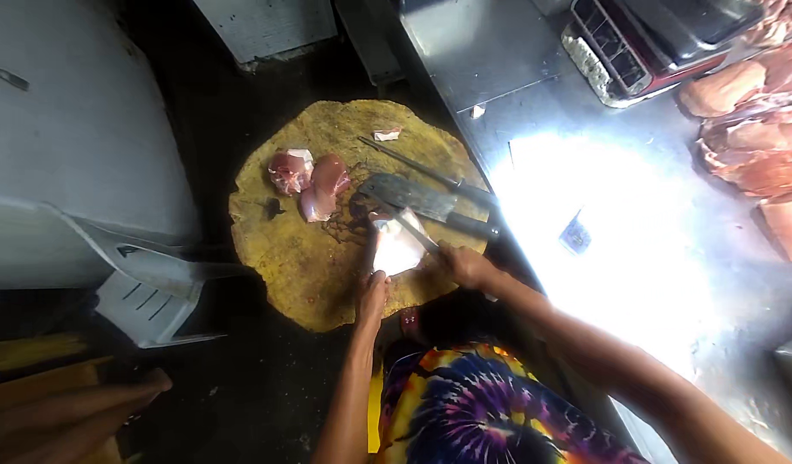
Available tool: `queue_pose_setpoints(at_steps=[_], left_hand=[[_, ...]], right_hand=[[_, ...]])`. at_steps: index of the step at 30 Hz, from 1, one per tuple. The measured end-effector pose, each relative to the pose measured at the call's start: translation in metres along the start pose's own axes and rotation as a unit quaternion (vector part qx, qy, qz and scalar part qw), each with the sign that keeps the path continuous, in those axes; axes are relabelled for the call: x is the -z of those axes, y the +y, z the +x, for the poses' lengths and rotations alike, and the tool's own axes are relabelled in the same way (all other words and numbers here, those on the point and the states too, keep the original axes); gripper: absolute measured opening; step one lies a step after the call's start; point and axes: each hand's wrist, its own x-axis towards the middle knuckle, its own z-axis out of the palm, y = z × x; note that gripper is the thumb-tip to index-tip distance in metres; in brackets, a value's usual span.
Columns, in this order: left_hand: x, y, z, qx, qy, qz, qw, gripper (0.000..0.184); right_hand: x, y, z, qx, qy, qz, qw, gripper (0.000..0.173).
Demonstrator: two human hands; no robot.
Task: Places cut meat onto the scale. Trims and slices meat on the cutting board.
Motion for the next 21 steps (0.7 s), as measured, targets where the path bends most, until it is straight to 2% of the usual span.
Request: queue_pose_setpoints(at_steps=[4, 9, 14, 16, 21], left_hand=[[0.008, -0.005, -0.010, 0.008, 0.016, 0.016, 1.000, 0.022], [0.022, -0.025, -0.035, 0.060, 0.061, 0.015, 0.996, 0.023], [0.021, -0.040, -0.041, 0.065, 0.093, -0.038, 0.993, 0.026], [0.016, -0.035, -0.040, 0.070, 0.092, -0.078, 0.990, 0.031], [0.025, -0.019, -0.036, 0.104, 0.073, -0.151, 0.980, 0.037]], right_hand=[[-0.018, -0.056, -0.002, -0.013, -0.065, -0.105, 0.992, 0.040], [-0.058, -0.079, -0.024, -0.020, -0.105, -0.115, 0.988, 0.043], [-0.071, -0.071, -0.024, -0.030, -0.110, -0.120, 0.986, 0.043], [-0.073, -0.061, -0.024, -0.034, -0.114, -0.118, 0.986, 0.046], [-0.083, -0.020, -0.045, -0.062, -0.099, -0.117, 0.986, 0.040]])
